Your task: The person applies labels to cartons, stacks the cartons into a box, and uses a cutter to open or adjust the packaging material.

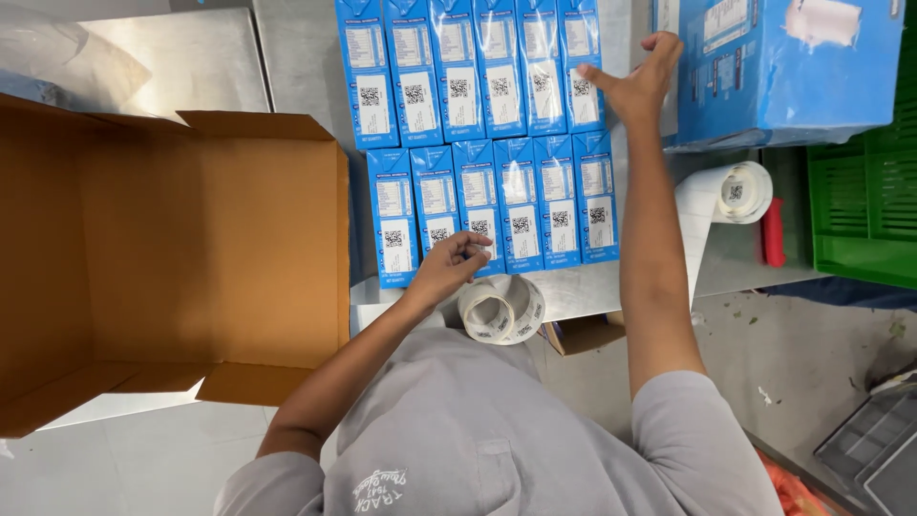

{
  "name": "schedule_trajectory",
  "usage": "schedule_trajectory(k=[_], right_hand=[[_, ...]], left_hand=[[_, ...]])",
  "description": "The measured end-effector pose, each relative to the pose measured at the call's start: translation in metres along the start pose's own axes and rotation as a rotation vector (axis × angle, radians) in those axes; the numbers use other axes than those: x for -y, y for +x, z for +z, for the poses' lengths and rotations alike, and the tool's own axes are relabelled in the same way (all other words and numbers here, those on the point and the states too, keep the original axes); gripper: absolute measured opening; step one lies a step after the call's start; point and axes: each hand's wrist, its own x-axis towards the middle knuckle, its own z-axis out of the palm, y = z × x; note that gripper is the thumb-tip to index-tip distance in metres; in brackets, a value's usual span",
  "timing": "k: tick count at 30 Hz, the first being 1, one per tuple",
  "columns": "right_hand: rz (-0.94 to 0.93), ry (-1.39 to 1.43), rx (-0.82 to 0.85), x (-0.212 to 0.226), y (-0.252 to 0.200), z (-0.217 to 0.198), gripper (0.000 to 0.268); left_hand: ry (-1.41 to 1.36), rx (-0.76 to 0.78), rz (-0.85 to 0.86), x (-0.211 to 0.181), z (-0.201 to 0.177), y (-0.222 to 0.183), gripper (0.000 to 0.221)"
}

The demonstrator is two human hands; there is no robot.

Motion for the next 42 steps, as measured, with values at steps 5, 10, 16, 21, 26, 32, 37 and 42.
schedule_trajectory(k=[5, 10, 16, 21, 26, 32, 37, 42], right_hand=[[-0.183, -0.144, 0.146, 0.104, 0.009, 0.004, 0.036], [-0.298, -0.219, 0.244, 0.133, 0.003, 0.021, 0.028], [-0.124, -0.2, 0.227, 0.13, 0.003, 0.03, 0.01], [-0.119, -0.304, 0.243, 0.132, -0.001, 0.034, 0.018], [-0.1, -0.353, 0.281, 0.12, 0.003, 0.04, 0.017], [0.006, -0.252, 0.326, 0.127, 0.016, 0.031, 0.012], [0.073, -0.057, 0.255, 0.123, 0.006, 0.021, 0.015], [-0.105, -0.223, 0.232, 0.137, -0.005, 0.028, 0.011]], left_hand=[[0.054, -0.026, 0.027, 0.0, -0.002, -0.012, 0.032], [0.027, -0.087, 0.012, 0.003, -0.015, -0.034, 0.031], [-0.015, -0.127, -0.009, 0.014, -0.028, -0.047, 0.033], [-0.015, -0.126, -0.005, 0.013, -0.03, -0.048, 0.033], [-0.031, -0.118, 0.024, 0.021, -0.031, -0.046, 0.032], [-0.039, -0.12, 0.028, 0.018, -0.033, -0.047, 0.032], [-0.052, -0.121, 0.053, 0.02, -0.033, -0.046, 0.031], [-0.033, -0.127, 0.026, 0.02, -0.034, -0.044, 0.032]])
